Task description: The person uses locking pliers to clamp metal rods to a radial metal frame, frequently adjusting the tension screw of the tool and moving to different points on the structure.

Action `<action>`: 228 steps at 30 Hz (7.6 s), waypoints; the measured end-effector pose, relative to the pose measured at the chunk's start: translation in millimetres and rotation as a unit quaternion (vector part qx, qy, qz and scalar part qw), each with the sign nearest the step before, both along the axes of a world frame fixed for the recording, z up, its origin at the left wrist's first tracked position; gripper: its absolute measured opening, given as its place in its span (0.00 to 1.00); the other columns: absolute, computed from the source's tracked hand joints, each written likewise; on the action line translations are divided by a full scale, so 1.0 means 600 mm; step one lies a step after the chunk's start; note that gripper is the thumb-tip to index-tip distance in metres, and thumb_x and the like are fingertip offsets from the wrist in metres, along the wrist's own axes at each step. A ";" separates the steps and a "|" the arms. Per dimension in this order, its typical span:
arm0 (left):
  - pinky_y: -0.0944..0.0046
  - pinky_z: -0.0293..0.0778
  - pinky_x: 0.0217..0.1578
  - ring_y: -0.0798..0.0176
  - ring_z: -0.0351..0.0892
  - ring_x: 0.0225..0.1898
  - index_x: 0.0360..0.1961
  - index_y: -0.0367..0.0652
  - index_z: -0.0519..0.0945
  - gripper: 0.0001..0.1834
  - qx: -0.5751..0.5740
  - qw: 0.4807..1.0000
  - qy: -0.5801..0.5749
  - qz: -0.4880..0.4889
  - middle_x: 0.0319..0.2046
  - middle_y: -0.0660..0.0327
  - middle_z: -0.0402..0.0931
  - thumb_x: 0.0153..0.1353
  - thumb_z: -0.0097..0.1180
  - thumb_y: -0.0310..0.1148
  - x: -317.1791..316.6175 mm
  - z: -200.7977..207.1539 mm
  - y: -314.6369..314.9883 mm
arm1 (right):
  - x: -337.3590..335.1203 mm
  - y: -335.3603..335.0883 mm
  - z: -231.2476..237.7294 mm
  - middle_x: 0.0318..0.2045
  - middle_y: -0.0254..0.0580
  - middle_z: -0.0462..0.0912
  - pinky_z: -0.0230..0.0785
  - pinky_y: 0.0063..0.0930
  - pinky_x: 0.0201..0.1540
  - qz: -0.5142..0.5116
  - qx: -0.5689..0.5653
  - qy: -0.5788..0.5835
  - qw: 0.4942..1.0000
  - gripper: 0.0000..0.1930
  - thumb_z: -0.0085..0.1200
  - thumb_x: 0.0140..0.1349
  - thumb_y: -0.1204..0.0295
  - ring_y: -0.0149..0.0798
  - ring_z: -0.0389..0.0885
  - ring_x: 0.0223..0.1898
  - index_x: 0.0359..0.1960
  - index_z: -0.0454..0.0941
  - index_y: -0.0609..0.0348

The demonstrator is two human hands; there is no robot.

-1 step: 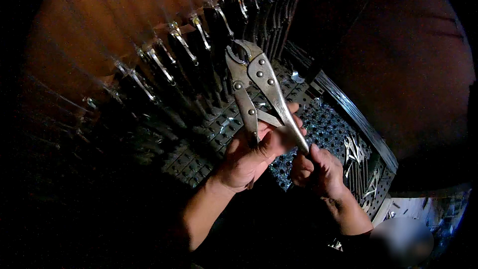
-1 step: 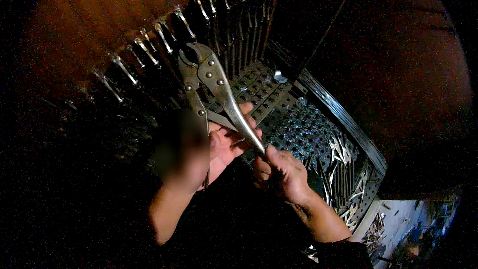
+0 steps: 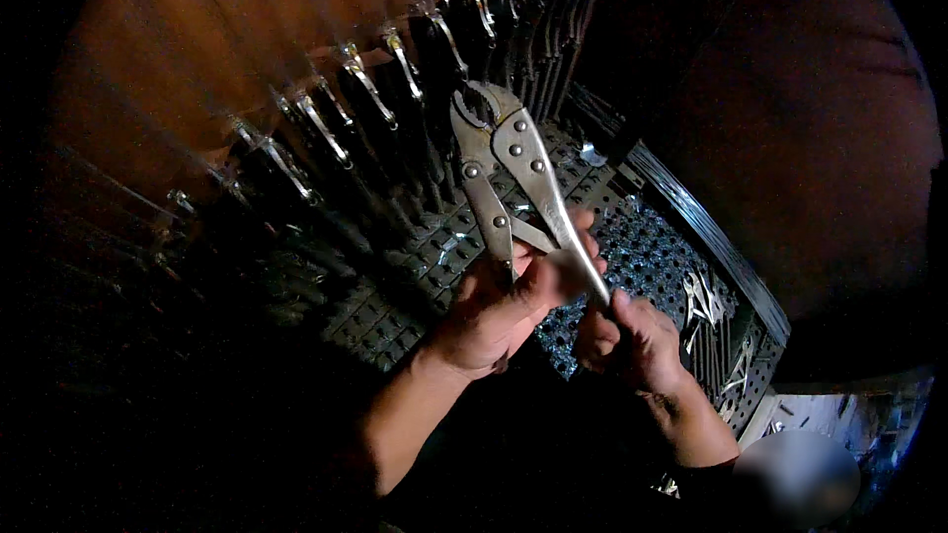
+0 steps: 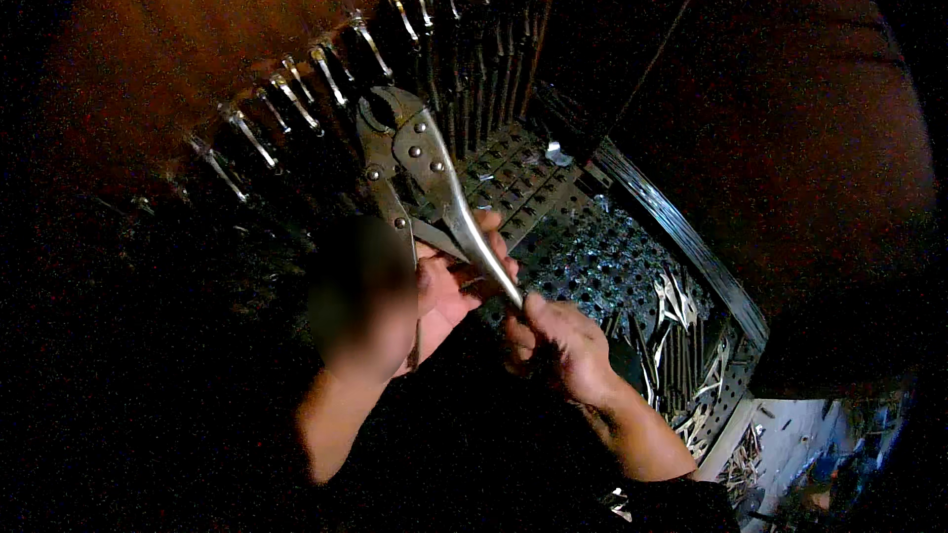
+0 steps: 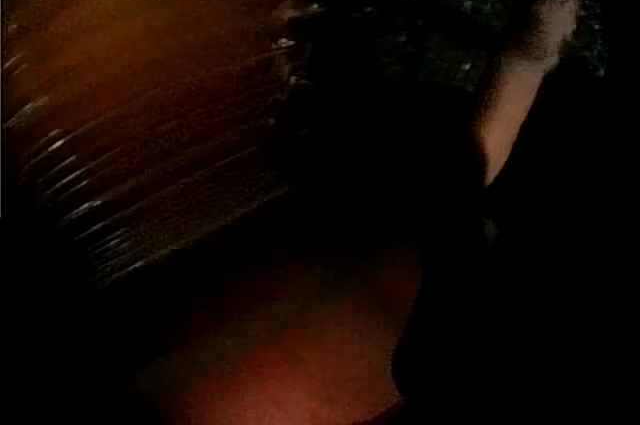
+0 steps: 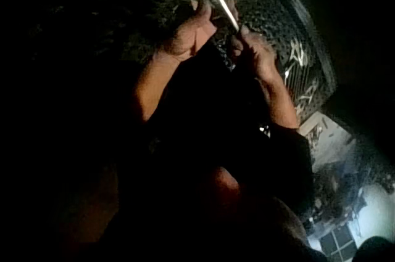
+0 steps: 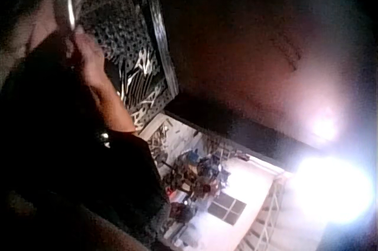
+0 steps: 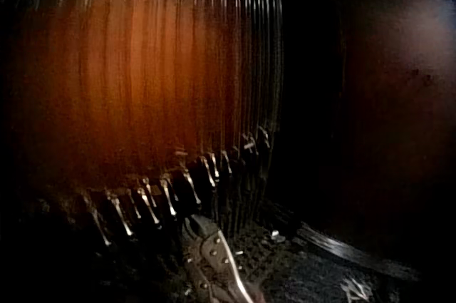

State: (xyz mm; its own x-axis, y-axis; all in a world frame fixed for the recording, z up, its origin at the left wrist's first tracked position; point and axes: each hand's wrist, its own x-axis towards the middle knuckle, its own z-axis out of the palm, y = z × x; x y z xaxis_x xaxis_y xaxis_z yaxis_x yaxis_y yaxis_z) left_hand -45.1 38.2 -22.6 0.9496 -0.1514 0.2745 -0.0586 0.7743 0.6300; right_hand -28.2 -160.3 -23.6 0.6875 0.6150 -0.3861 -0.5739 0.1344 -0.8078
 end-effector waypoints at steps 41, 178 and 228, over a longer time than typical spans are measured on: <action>0.53 0.74 0.53 0.62 0.71 0.38 0.47 0.45 0.69 0.17 0.027 0.982 0.152 0.109 0.35 0.64 0.68 0.72 0.52 0.48 0.005 0.029 -0.031 | -0.016 0.029 -0.002 0.28 0.55 0.78 0.71 0.44 0.35 -0.077 -0.278 -0.502 0.815 0.12 0.57 0.65 0.68 0.55 0.78 0.29 0.42 0.73 0.64; 0.68 0.76 0.49 0.64 0.84 0.43 0.44 0.27 0.80 0.11 0.404 0.779 -0.019 0.480 0.40 0.50 0.85 0.68 0.60 0.27 0.336 0.103 0.031 | 0.329 0.091 -0.116 0.54 0.51 0.80 0.66 0.32 0.62 0.029 -0.009 -0.328 0.944 0.37 0.64 0.63 0.52 0.41 0.77 0.55 0.66 0.68 0.64; 0.64 0.79 0.44 0.64 0.80 0.41 0.51 0.36 0.74 0.22 0.421 0.856 0.028 0.301 0.40 0.60 0.80 0.55 0.68 0.20 0.293 -0.063 0.032 | 0.304 0.138 -0.187 0.48 0.52 0.81 0.73 0.42 0.55 -0.130 0.061 -0.510 0.848 0.21 0.60 0.59 0.73 0.54 0.80 0.53 0.55 0.74 0.58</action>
